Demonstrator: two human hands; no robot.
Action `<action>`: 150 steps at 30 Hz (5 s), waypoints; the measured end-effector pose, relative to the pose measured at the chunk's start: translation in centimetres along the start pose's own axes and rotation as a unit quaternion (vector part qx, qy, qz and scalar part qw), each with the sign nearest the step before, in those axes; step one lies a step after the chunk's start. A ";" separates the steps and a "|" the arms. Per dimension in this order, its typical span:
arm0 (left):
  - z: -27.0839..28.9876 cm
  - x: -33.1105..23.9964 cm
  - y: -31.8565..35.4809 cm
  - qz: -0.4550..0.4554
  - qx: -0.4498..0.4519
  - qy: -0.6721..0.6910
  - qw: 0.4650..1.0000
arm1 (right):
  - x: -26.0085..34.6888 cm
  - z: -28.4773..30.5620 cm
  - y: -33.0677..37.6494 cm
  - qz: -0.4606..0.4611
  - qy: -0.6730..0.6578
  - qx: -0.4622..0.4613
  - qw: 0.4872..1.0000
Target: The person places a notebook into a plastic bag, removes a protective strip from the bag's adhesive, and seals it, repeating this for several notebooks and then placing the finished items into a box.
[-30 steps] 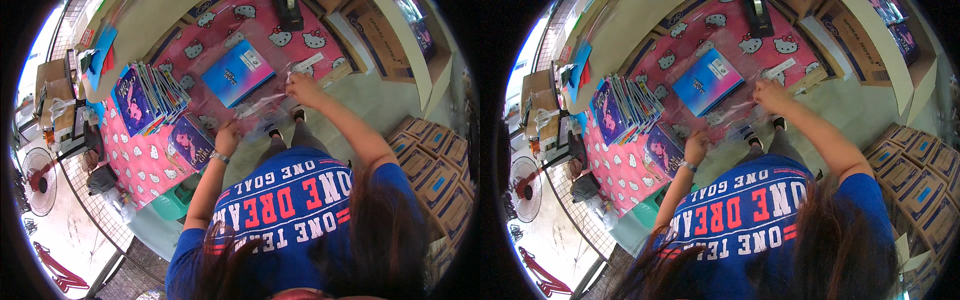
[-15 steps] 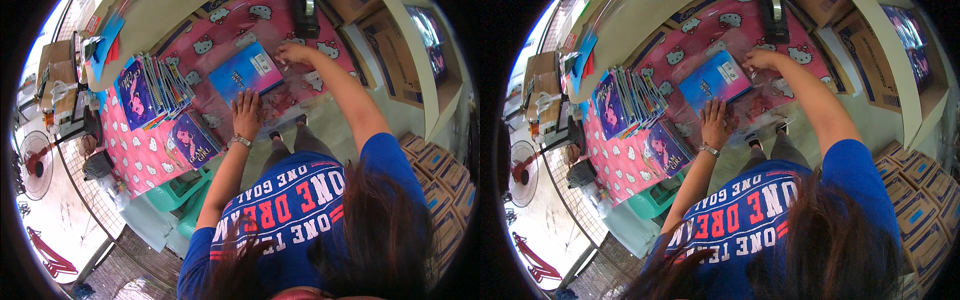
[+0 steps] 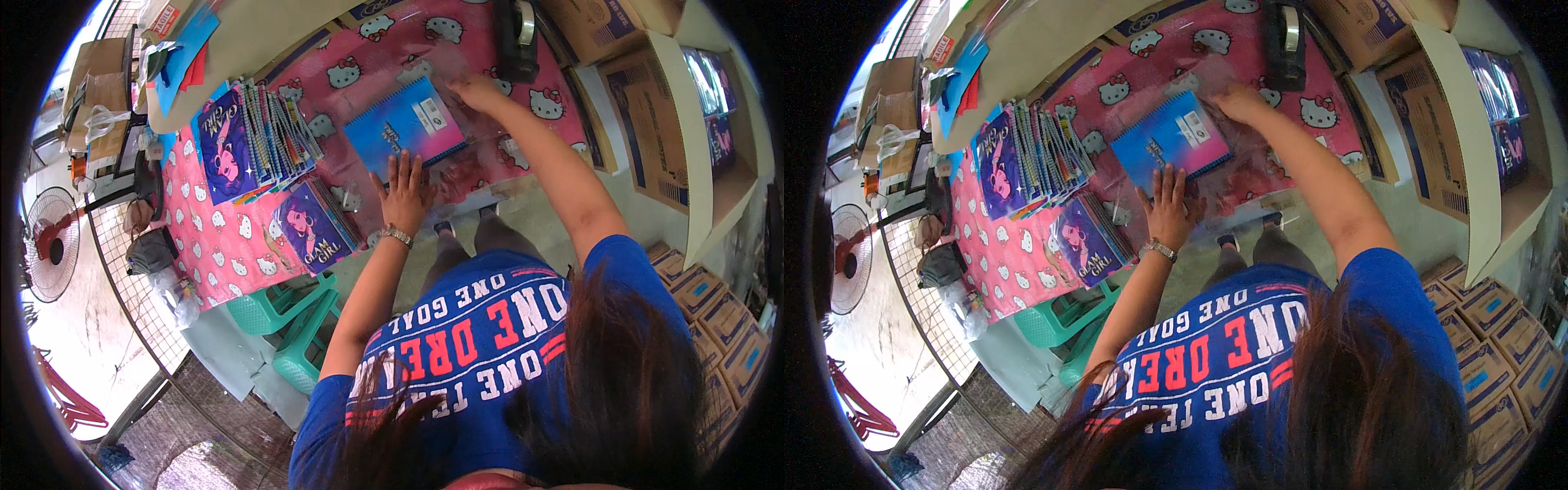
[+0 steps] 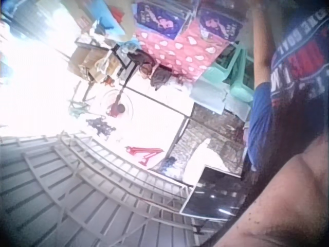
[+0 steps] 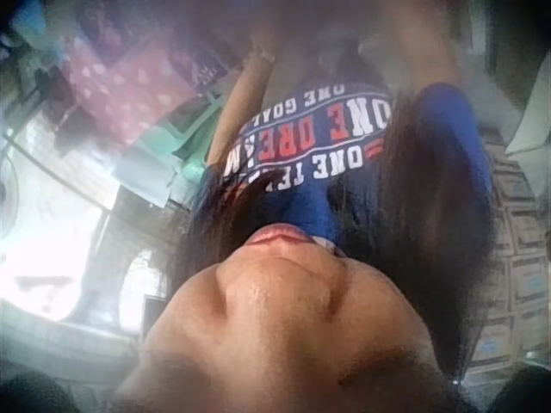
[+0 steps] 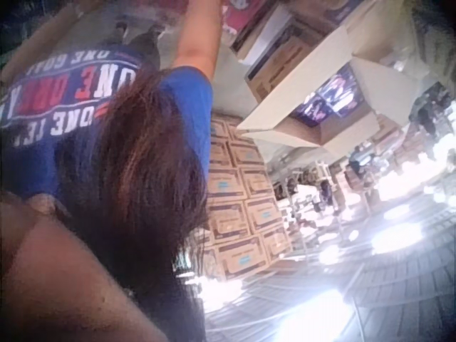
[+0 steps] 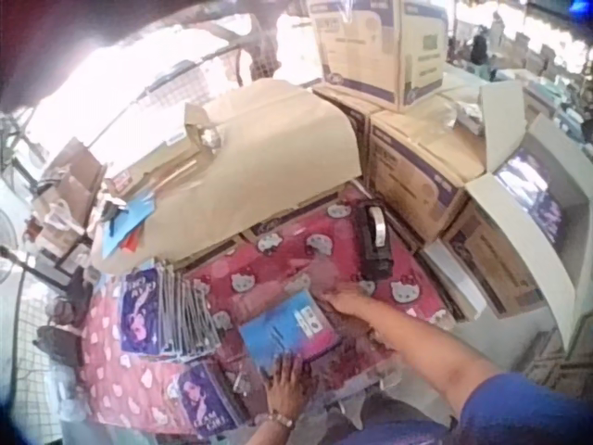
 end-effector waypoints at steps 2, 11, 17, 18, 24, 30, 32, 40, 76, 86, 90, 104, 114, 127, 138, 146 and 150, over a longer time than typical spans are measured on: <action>0.2 0.0 0.1 0.010 0.010 0.028 1.000 | 3.9 0.6 0.4 0.219 0.034 -0.141 0.965; 0.3 0.3 -0.3 0.011 0.025 0.038 0.999 | 11.8 -5.8 0.9 0.346 0.235 0.082 0.905; 2.2 0.3 -1.1 0.008 0.091 0.057 0.994 | 13.0 -7.9 -10.6 0.222 0.220 -0.030 0.949; 2.3 0.2 -0.9 0.011 0.093 0.067 0.993 | 12.9 -8.3 -10.9 0.238 0.233 -0.099 0.938; 2.2 0.3 -0.5 0.021 0.033 0.097 0.994 | 13.0 -7.9 -11.0 0.388 0.320 -0.154 0.851; 2.3 1.4 -2.4 -0.017 -0.045 0.108 0.993 | 13.1 -4.3 -7.2 0.445 0.273 -0.138 0.842; 2.1 2.5 -3.7 -0.019 -0.051 0.143 0.988 | 12.9 -3.5 -3.2 0.449 0.218 -0.131 0.857; 1.8 4.6 -7.3 -0.075 -0.101 0.188 0.974 | 15.0 -2.8 -4.8 0.333 0.192 -0.177 0.906; 3.3 3.8 -8.5 -0.055 -0.009 0.022 0.998 | 5.6 -0.8 8.2 0.352 0.233 -0.221 0.879; 2.5 4.4 -9.6 -0.068 -0.026 0.020 0.997 | 2.4 -4.2 17.8 0.266 0.174 -0.156 0.935; 3.7 3.9 -9.8 -0.107 0.040 -0.016 0.993 | 3.9 -8.6 17.8 0.320 0.201 -0.099 0.920; 2.6 2.2 -8.7 -0.050 0.150 -0.075 0.984 | 0.6 1.5 9.7 0.155 -0.172 -0.119 0.965; 4.0 -0.2 -6.9 -0.041 0.190 -0.071 0.978 | -8.5 6.6 2.6 -0.102 -0.657 -0.211 0.717; 0.2 2.3 -4.6 -0.061 0.097 -0.014 0.993 | -3.9 4.6 7.8 -0.090 -0.752 0.045 0.651; -0.9 2.9 -3.0 -0.076 -0.055 0.070 0.993 | 8.6 -3.4 4.6 0.301 0.218 0.233 0.899; 3.1 3.8 -2.4 -0.131 -0.024 0.113 0.985 | 5.4 -2.2 8.0 0.209 0.167 -0.027 0.963; 7.4 7.6 -7.6 0.118 0.180 0.256 0.942 | 1.3 -3.8 13.4 -0.036 0.009 0.012 0.999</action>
Point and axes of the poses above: each hand's wrist, its own y-axis away from the middle knuckle, its own z-axis out of the back of the hand, x = y × z, the point moved 1 cm from there along -y, towards the middle knuckle, and after that the axes turned 6 degrees about -x, right-handed, at the moved point
